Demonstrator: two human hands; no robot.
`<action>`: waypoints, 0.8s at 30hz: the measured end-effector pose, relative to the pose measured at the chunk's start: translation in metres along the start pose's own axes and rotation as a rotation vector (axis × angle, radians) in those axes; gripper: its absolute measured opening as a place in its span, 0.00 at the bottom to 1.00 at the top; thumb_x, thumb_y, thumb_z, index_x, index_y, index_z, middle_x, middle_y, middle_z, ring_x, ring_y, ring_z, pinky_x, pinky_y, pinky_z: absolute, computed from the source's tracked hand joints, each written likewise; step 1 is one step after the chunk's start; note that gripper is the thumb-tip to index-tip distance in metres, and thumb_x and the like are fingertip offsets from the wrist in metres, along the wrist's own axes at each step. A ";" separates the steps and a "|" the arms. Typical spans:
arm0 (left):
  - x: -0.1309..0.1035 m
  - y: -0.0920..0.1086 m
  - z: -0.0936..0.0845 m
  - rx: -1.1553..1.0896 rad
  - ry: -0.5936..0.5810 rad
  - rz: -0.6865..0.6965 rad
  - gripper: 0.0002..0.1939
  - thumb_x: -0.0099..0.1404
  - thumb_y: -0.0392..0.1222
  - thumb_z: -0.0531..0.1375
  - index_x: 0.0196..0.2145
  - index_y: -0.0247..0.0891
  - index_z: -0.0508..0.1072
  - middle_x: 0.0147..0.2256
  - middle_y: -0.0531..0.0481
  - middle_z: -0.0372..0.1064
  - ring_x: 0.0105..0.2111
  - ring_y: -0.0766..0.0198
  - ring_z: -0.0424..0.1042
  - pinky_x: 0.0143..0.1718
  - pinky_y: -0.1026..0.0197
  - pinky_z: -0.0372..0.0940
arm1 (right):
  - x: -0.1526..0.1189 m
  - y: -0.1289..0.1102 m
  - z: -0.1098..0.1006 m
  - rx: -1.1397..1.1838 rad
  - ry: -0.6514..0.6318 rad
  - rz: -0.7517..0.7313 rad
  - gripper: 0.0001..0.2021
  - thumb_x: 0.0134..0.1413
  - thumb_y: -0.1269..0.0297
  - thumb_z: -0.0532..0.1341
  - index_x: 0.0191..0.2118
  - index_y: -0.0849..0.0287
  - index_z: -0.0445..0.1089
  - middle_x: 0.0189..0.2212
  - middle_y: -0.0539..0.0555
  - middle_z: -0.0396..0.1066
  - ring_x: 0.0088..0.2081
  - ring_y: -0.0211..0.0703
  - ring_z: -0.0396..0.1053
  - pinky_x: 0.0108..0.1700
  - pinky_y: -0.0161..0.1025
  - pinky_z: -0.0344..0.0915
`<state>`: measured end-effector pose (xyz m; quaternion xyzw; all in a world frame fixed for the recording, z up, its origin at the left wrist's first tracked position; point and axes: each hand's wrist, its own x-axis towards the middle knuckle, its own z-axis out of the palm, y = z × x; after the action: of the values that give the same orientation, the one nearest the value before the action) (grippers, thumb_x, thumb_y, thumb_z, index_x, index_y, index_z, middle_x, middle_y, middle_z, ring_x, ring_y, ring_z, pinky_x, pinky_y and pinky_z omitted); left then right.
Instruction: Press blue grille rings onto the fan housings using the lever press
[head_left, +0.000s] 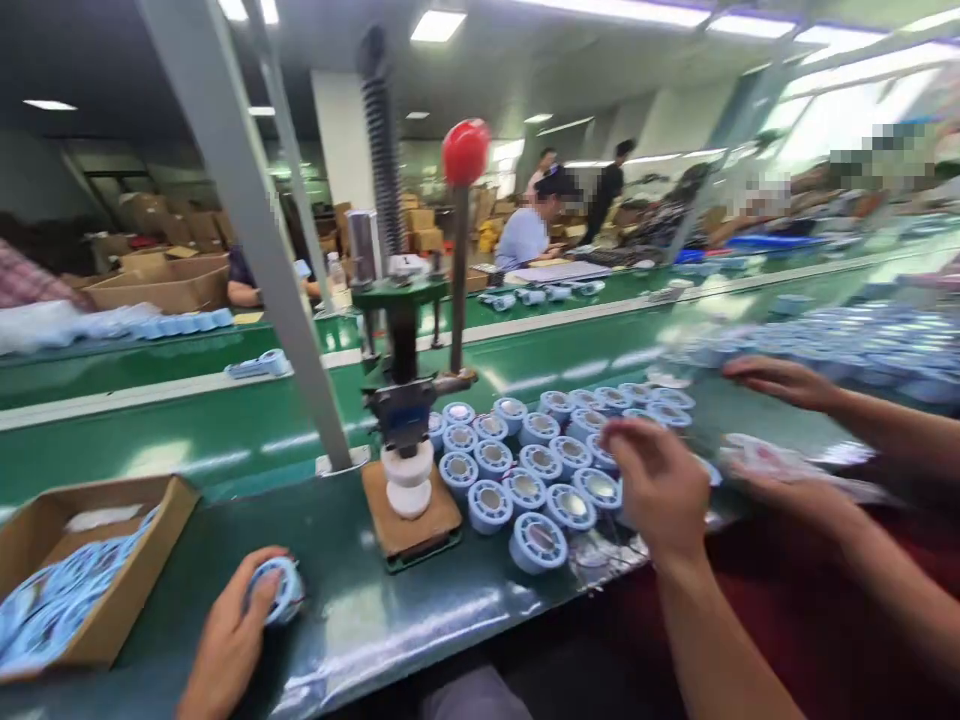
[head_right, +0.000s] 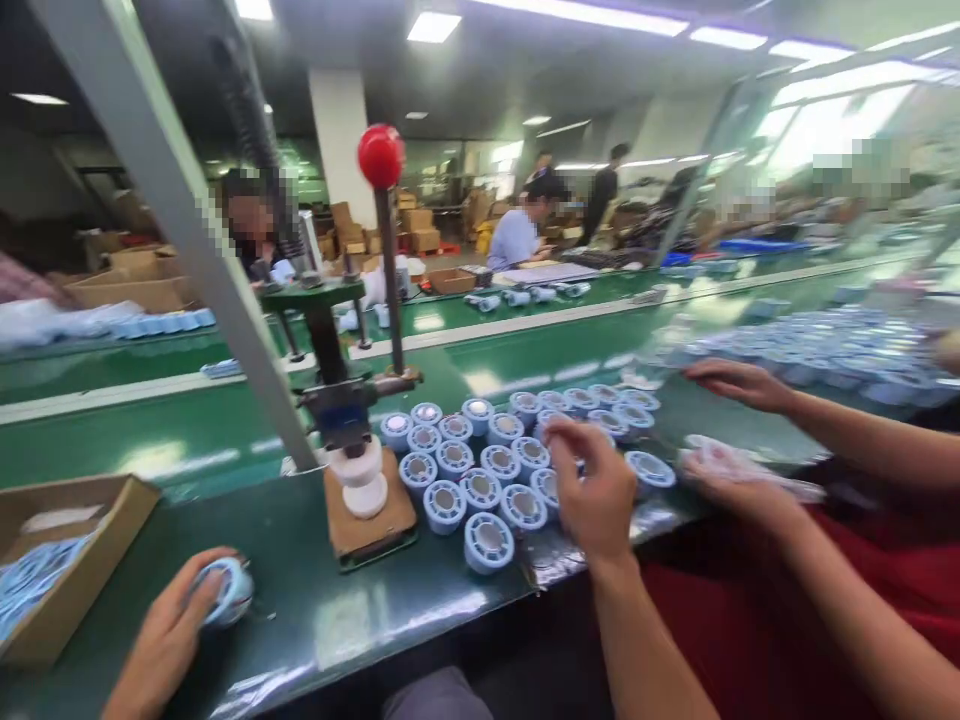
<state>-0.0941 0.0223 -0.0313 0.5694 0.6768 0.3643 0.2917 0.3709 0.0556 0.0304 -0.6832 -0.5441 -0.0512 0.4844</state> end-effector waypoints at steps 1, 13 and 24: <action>-0.007 0.010 0.007 -0.042 -0.028 0.000 0.38 0.55 0.75 0.52 0.43 0.39 0.75 0.41 0.43 0.77 0.42 0.48 0.75 0.49 0.47 0.68 | -0.035 -0.026 0.012 0.189 -0.096 -0.177 0.10 0.65 0.64 0.54 0.46 0.58 0.70 0.40 0.55 0.73 0.42 0.41 0.73 0.49 0.38 0.70; -0.038 -0.009 0.013 -0.269 0.028 0.024 0.34 0.65 0.68 0.50 0.51 0.36 0.73 0.53 0.38 0.72 0.55 0.50 0.69 0.60 0.46 0.61 | -0.191 -0.156 0.130 0.476 -0.748 -0.529 0.25 0.53 0.71 0.63 0.57 0.53 0.67 0.56 0.62 0.62 0.55 0.51 0.66 0.55 0.49 0.69; -0.030 -0.027 0.025 0.175 0.059 0.367 0.23 0.64 0.62 0.55 0.43 0.45 0.77 0.43 0.47 0.77 0.44 0.50 0.75 0.46 0.47 0.71 | -0.019 0.013 -0.024 -0.295 0.283 -0.027 0.19 0.58 0.56 0.59 0.50 0.61 0.73 0.46 0.63 0.65 0.50 0.54 0.66 0.53 0.54 0.65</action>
<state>-0.0838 -0.0058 -0.0685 0.6955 0.5990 0.3676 0.1499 0.3848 0.0266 0.0236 -0.7253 -0.4664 -0.2321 0.4500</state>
